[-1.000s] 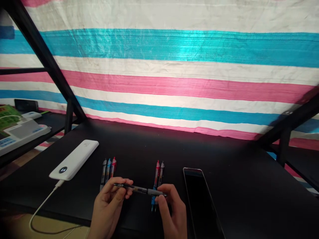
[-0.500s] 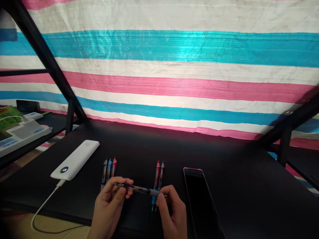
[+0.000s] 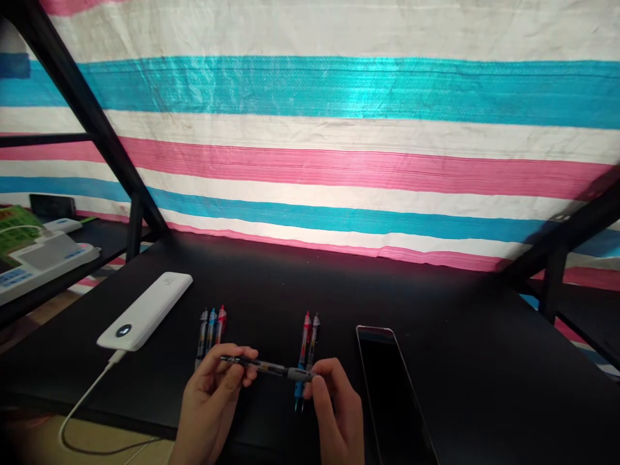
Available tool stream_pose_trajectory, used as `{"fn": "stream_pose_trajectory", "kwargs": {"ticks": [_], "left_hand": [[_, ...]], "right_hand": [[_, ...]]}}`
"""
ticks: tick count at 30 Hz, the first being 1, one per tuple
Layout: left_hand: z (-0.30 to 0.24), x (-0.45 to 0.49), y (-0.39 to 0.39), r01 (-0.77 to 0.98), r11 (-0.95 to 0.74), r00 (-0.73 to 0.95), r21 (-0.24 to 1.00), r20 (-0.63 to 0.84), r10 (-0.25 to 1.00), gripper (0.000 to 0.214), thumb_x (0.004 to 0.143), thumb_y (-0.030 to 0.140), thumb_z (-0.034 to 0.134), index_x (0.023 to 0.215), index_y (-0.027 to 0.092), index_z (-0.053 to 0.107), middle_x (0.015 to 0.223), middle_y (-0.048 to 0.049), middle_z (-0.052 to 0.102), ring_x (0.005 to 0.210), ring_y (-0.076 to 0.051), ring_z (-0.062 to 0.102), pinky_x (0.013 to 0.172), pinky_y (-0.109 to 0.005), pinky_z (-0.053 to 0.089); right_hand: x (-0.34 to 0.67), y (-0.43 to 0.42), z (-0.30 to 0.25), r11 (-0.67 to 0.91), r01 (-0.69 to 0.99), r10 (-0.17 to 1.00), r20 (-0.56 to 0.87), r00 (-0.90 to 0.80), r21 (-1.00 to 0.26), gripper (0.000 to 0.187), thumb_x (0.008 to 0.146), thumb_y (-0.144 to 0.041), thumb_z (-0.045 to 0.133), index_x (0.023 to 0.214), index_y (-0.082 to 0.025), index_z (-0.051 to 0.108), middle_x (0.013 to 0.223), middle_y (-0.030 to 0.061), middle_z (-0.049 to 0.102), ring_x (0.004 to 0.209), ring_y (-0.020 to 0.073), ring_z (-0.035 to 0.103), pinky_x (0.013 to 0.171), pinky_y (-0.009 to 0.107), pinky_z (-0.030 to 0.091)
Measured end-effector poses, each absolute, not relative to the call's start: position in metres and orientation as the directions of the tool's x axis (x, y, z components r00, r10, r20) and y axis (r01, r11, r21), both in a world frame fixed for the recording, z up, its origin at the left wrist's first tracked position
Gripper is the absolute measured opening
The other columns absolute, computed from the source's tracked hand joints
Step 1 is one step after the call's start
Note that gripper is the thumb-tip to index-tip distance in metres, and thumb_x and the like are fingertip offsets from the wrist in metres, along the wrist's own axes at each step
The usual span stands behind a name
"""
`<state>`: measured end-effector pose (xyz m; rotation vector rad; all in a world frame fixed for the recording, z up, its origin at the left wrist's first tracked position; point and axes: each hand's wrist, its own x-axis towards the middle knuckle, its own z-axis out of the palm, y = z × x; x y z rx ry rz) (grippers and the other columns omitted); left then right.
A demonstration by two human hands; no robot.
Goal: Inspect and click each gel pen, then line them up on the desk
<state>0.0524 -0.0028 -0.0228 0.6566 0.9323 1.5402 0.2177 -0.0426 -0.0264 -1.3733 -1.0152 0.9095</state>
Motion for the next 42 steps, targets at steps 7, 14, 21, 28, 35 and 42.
{"fn": "stream_pose_trajectory", "kwargs": {"ticks": [7, 14, 21, 28, 35, 42], "left_hand": [[-0.035, 0.045, 0.001, -0.537, -0.035, -0.134, 0.843, -0.044, 0.99, 0.026, 0.075, 0.034, 0.094, 0.089, 0.019, 0.079, 0.089, -0.009, 0.081, 0.065, -0.016, 0.069, 0.062, -0.026, 0.057], [-0.029, 0.049, -0.001, -0.545, -0.034, -0.173, 0.838, -0.072, 0.982, 0.028, 0.073, 0.035, 0.096, 0.088, 0.019, 0.079, 0.087, -0.0076, 0.08, 0.064, -0.015, 0.068, 0.063, -0.025, 0.056], [-0.038, 0.042, 0.001, -0.545, -0.03, -0.103, 0.838, -0.032, 0.994, 0.02, 0.079, 0.031, 0.092, 0.091, 0.021, 0.08, 0.09, -0.0071, 0.081, 0.066, -0.015, 0.07, 0.064, -0.024, 0.057], [-0.041, 0.041, 0.002, -0.554, -0.035, -0.099, 0.832, -0.023, 0.995, 0.018, 0.08, 0.028, 0.091, 0.093, 0.021, 0.08, 0.092, -0.0086, 0.081, 0.067, -0.016, 0.071, 0.063, -0.026, 0.059], [-0.039, 0.041, 0.0, -0.552, -0.051, -0.128, 0.832, -0.025, 0.991, 0.018, 0.079, 0.029, 0.091, 0.093, 0.022, 0.08, 0.091, -0.0073, 0.081, 0.067, -0.015, 0.07, 0.064, -0.025, 0.058], [-0.039, 0.041, 0.001, -0.54, -0.054, -0.154, 0.84, -0.036, 0.987, 0.019, 0.08, 0.032, 0.09, 0.093, 0.022, 0.081, 0.097, -0.0079, 0.077, 0.068, -0.016, 0.068, 0.063, -0.027, 0.058]], "right_hand": [[0.218, -0.043, -0.028, 0.031, 0.029, 0.943, 0.039, 0.331, -0.999, 0.033, 0.097, -0.056, 0.062, 0.092, -0.024, 0.067, 0.073, -0.0013, 0.059, 0.065, 0.0154, 0.05, 0.061, 0.025, 0.039], [0.218, -0.042, -0.027, 0.015, 0.101, 0.953, 0.045, 0.3, -0.995, 0.046, 0.101, -0.055, 0.055, 0.07, -0.022, 0.058, 0.065, -0.0023, 0.048, 0.06, 0.014, 0.043, 0.058, 0.025, 0.035], [0.218, -0.042, -0.029, 0.005, 0.075, 0.948, 0.029, 0.317, -0.997, 0.044, 0.103, -0.056, 0.052, 0.077, -0.022, 0.063, 0.066, -0.0017, 0.052, 0.058, 0.0134, 0.045, 0.055, 0.024, 0.036], [0.216, -0.04, -0.028, 0.021, 0.087, 0.927, 0.052, 0.371, -0.996, 0.032, 0.094, -0.055, 0.067, 0.088, -0.023, 0.069, 0.069, -0.0017, 0.059, 0.063, 0.0149, 0.055, 0.06, 0.023, 0.043], [0.218, -0.043, -0.03, -0.005, 0.054, 0.915, 0.017, 0.402, -0.999, 0.031, 0.09, -0.055, 0.073, 0.086, -0.023, 0.072, 0.069, -0.0006, 0.063, 0.062, 0.0155, 0.057, 0.061, 0.024, 0.045], [0.229, -0.044, -0.045, 0.09, -0.256, 0.871, -0.048, 0.489, -0.962, 0.029, 0.087, -0.051, 0.08, 0.096, -0.024, 0.071, 0.069, -0.0024, 0.063, 0.063, 0.0132, 0.054, 0.062, 0.022, 0.045]]}}
